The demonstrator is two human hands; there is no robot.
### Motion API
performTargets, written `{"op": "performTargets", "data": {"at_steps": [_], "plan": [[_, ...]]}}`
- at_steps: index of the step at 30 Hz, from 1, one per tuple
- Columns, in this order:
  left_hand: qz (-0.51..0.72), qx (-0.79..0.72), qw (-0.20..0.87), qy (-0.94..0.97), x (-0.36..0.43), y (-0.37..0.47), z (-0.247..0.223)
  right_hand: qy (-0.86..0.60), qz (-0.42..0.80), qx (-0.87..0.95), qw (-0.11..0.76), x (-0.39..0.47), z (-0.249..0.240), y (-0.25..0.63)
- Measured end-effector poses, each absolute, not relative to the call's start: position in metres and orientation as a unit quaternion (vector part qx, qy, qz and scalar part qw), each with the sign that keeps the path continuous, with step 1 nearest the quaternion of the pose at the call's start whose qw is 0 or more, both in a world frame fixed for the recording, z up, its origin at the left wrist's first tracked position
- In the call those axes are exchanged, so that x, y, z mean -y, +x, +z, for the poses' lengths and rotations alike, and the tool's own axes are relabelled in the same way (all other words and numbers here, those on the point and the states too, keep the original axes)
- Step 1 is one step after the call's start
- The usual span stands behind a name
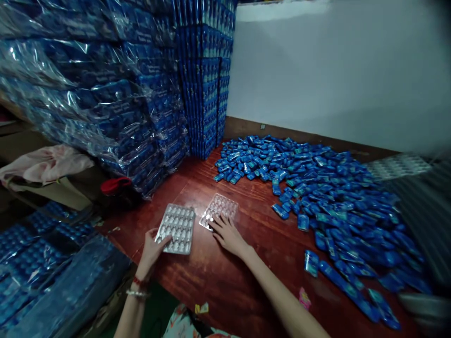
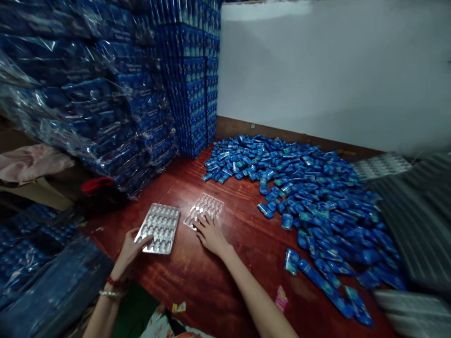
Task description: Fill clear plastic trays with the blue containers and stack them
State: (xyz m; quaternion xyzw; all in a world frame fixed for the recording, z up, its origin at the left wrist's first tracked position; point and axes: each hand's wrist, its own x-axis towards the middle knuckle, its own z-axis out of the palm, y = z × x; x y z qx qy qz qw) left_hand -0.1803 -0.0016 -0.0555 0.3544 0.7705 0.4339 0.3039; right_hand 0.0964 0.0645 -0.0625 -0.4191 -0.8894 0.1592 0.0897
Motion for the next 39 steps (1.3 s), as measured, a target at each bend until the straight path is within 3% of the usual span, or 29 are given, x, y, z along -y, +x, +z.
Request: {"op": "performTargets", "data": {"at_steps": [6, 12, 16, 21, 29, 34, 37, 39], "plan": [[0.482, -0.65, 0.541, 0.229, 0.056, -0.17, -0.024, -0.369, 0.197, 0.901, 0.116, -0.13, -0.061, 0.062], [0.517, -0.565, 0.635, 0.105, 0.065, -0.109, -0.015, -0.467, 0.292, 0.751, 0.364, -0.067, -0.019, 0.079], [0.524, -0.485, 0.698, 0.052, 0.057, -0.068, -0.014, -0.49, 0.401, 0.718, 0.291, 0.021, 0.006, 0.084], [0.477, -0.419, 0.766, 0.097, 0.047, -0.045, -0.007, -0.495, 0.417, 0.716, 0.262, 0.059, 0.011, 0.09], [0.396, -0.455, 0.781, 0.162, 0.031, -0.046, -0.009, -0.417, 0.421, 0.768, 0.243, 0.045, 0.015, 0.112], [0.348, -0.478, 0.733, 0.337, 0.016, -0.046, -0.015, -0.448, 0.374, 0.775, 0.243, 0.041, 0.01, 0.107], [0.326, -0.54, 0.634, 0.447, -0.01, -0.056, -0.025, -0.478, 0.336, 0.779, 0.226, 0.048, 0.009, 0.101], [0.349, -0.624, 0.469, 0.52, -0.037, -0.065, -0.033, -0.494, 0.327, 0.774, 0.223, 0.056, 0.009, 0.1]]}}
